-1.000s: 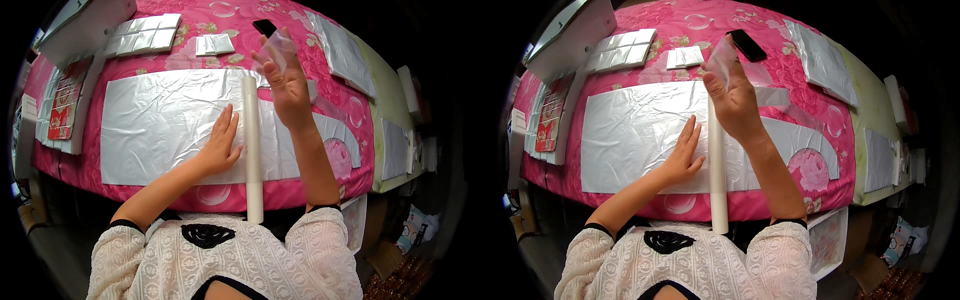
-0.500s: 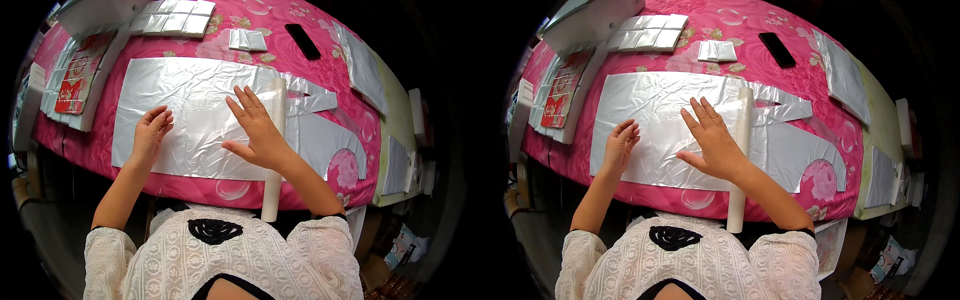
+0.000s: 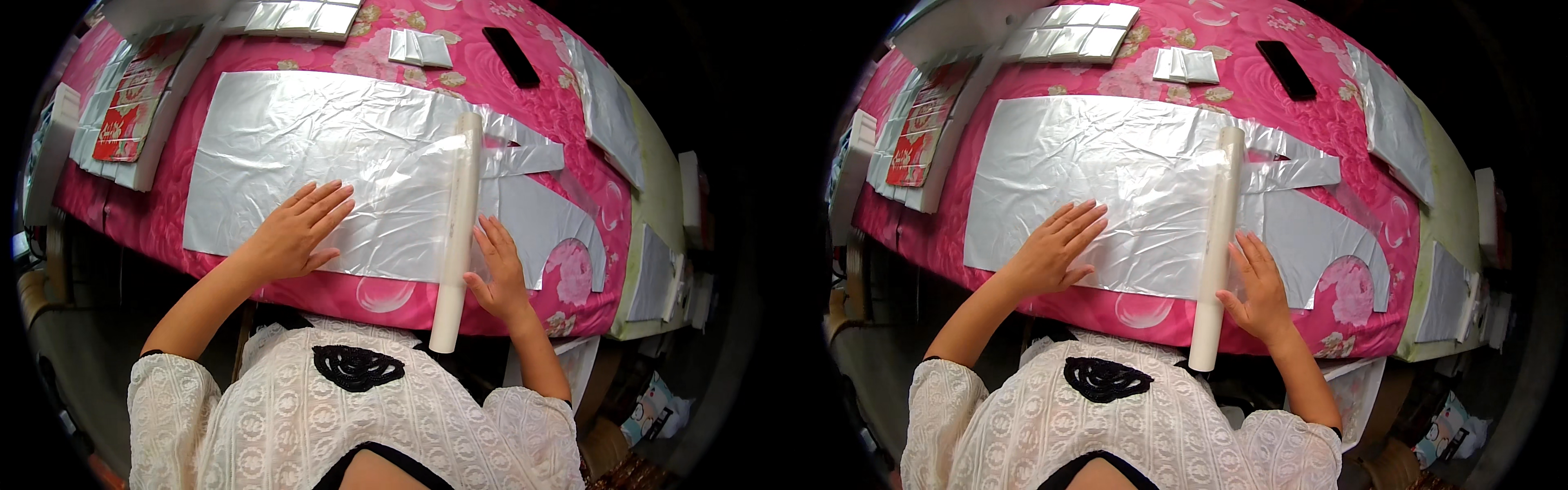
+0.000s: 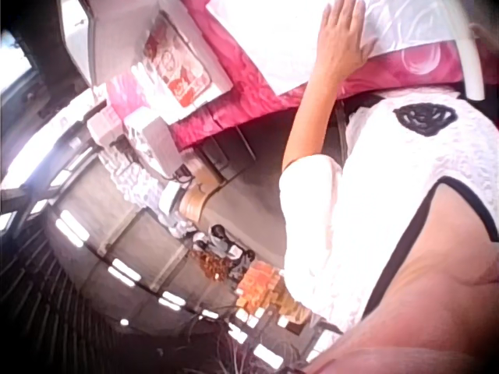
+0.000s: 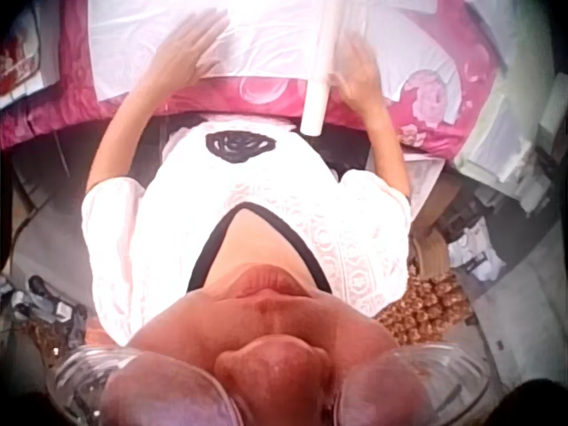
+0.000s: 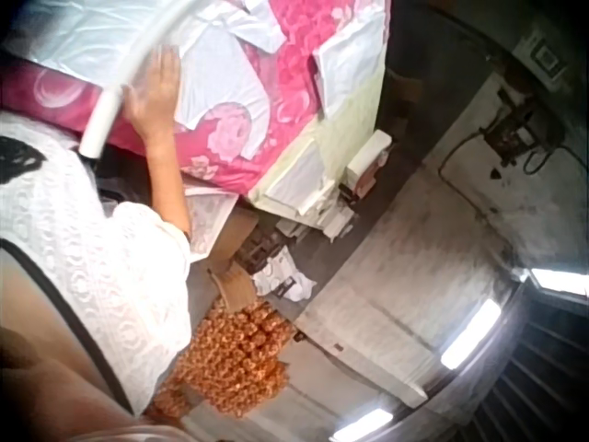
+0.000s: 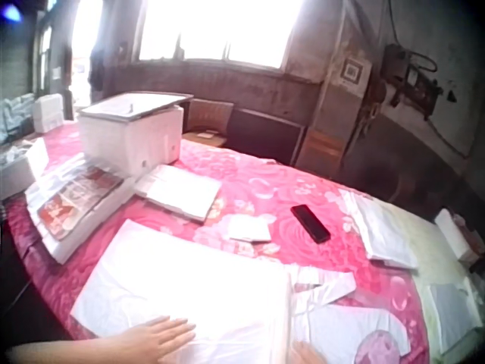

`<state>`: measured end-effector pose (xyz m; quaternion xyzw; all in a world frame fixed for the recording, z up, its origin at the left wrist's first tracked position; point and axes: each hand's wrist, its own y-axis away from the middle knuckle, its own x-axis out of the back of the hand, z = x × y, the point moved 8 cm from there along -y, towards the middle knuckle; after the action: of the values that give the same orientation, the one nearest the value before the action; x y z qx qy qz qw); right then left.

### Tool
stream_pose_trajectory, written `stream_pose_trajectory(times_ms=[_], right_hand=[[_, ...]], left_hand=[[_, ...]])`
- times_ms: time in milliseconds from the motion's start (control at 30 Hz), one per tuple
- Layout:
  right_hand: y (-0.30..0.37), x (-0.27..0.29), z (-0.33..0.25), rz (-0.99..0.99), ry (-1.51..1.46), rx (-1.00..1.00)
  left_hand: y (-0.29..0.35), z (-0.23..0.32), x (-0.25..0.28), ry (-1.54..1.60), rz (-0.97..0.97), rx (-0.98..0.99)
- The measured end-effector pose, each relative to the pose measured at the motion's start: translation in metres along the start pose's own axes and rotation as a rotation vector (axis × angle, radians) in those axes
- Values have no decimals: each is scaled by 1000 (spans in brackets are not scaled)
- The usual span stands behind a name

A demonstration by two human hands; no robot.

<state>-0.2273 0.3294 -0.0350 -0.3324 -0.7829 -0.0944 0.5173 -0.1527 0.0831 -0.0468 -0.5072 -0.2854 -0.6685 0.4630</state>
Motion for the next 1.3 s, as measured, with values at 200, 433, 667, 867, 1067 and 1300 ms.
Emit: stream_pose_trajectory(times_ms=[200, 433, 667, 867, 1067, 1300], right_hand=[[8, -12, -7, -47, 7, 41], [-23, -29, -40, -178, 33, 178], [-78, -84, -134, -390, -391, 555], [-112, -49, -98, -81, -345, 424], [-127, -80, -77, -194, -19, 487], [-173, -128, -132, -250, 31, 637]], left_hand=[[-4, -18, -12, -86, -133, -25], [30, -41, 13, -37, -7, 123], [55, -38, 19, -26, 56, 175], [100, -46, 26, -5, 110, 296], [136, -51, 28, 39, 163, 390], [150, -50, 30, 84, 213, 427]])
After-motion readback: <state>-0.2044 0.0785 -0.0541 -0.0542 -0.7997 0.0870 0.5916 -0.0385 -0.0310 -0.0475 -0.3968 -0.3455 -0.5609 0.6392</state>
